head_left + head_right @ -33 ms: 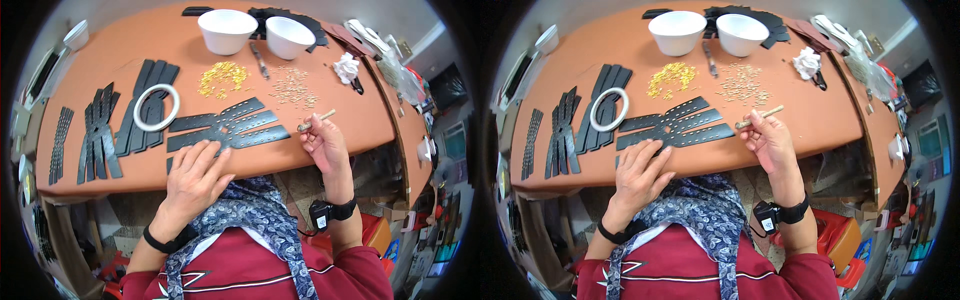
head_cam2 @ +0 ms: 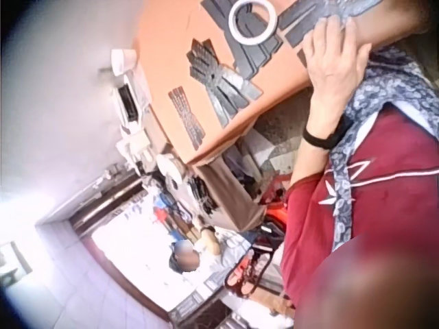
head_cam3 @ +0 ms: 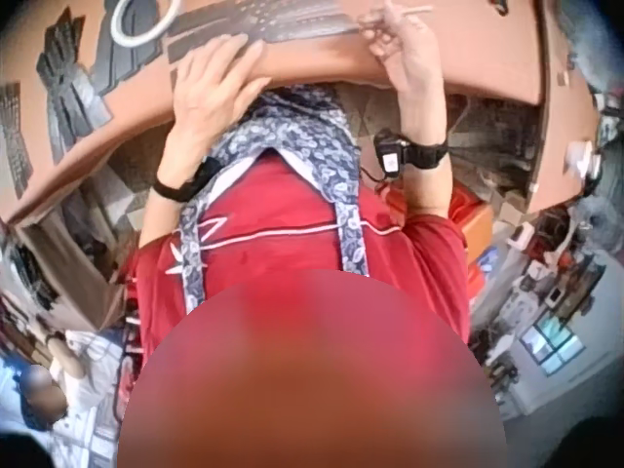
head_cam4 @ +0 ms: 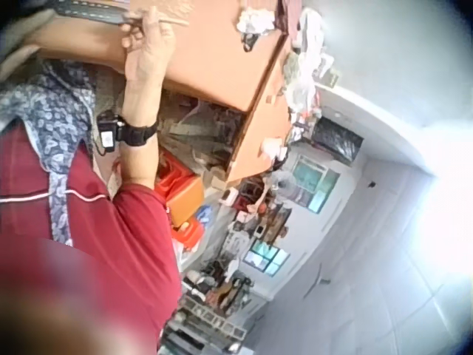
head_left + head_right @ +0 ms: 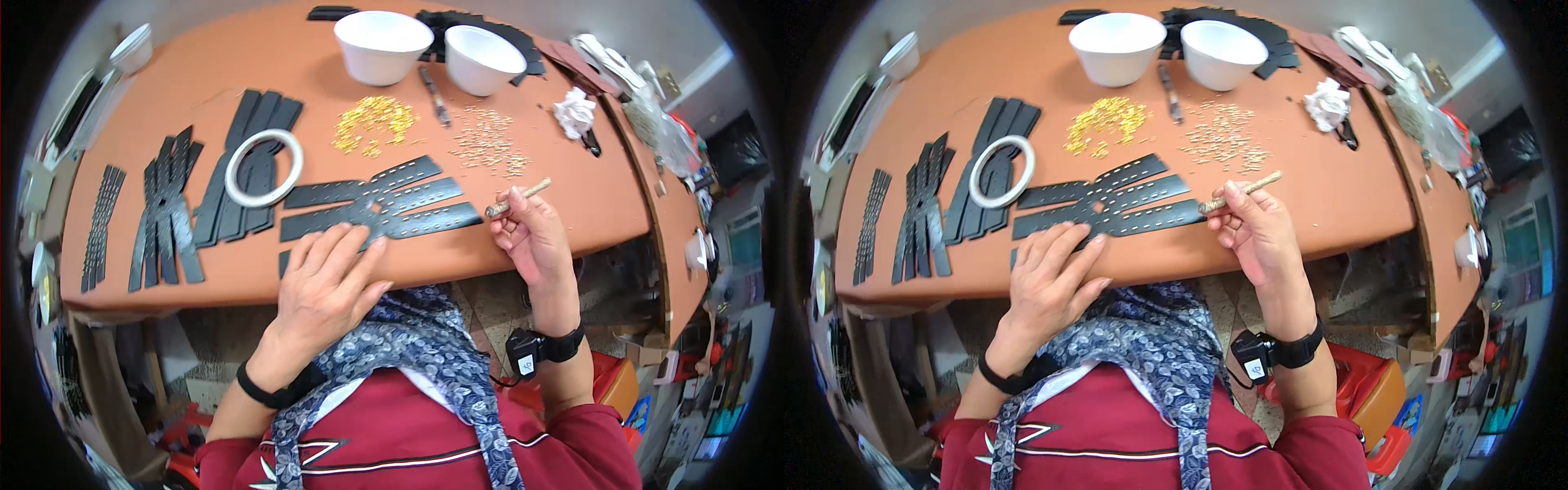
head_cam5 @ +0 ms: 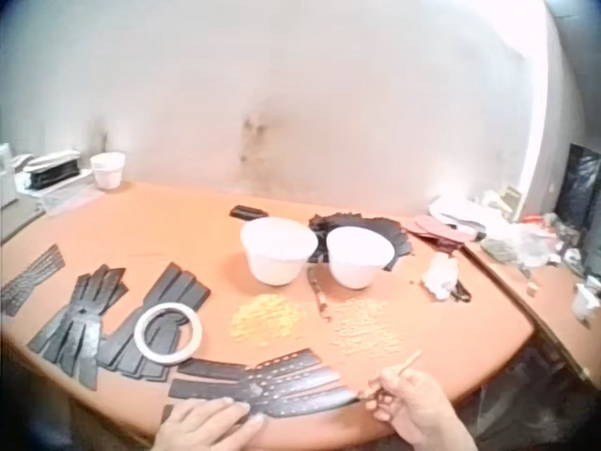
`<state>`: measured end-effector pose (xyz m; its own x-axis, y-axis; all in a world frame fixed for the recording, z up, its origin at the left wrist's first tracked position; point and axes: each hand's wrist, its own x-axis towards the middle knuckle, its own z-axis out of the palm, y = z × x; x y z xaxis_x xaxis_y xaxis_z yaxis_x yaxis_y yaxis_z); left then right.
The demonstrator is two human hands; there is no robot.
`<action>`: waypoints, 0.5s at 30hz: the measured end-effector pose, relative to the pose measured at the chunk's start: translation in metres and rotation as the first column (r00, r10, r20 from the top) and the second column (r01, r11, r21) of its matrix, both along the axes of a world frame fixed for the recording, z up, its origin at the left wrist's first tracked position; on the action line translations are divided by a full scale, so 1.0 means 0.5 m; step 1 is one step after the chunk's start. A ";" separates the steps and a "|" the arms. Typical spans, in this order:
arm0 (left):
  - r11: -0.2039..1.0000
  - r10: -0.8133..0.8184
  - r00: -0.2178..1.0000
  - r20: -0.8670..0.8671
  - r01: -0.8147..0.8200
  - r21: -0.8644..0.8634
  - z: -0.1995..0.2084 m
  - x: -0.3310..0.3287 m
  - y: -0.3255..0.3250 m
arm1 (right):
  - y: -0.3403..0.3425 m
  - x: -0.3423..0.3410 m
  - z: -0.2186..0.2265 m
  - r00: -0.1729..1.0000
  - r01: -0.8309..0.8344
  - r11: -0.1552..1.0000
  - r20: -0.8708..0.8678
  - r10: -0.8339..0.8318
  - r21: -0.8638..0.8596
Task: Apply adhesive or markings to leather shoe components using a small tool.
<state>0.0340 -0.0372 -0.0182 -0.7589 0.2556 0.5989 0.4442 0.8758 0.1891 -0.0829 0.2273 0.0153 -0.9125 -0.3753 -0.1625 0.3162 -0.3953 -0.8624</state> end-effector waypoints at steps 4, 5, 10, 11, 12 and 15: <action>1.000 -0.011 1.000 0.012 0.011 0.010 -0.008 0.000 -0.001 | -0.079 0.029 -0.011 0.983 -0.020 0.982 -0.177 0.053 0.188; 1.000 -0.001 1.000 -0.002 0.001 -0.003 -0.008 0.001 -0.001 | -0.095 0.035 -0.014 0.954 0.017 0.959 -0.293 0.068 0.281; 1.000 0.006 1.000 0.028 -0.006 0.017 -0.005 0.002 0.002 | -0.142 0.052 -0.028 0.865 0.079 0.897 -0.478 0.155 0.434; 1.000 0.005 1.000 0.030 -0.006 0.017 -0.004 0.002 0.002 | -0.145 0.051 -0.029 0.845 0.093 0.882 -0.506 0.176 0.462; 1.000 0.002 0.999 0.033 -0.003 0.017 -0.004 0.002 0.003 | -0.148 0.051 -0.031 0.829 0.117 0.863 -0.526 0.188 0.491; 1.000 0.012 0.999 0.031 -0.012 0.013 -0.004 0.002 0.004 | -0.155 0.052 -0.035 0.805 0.116 0.872 -0.559 0.198 0.476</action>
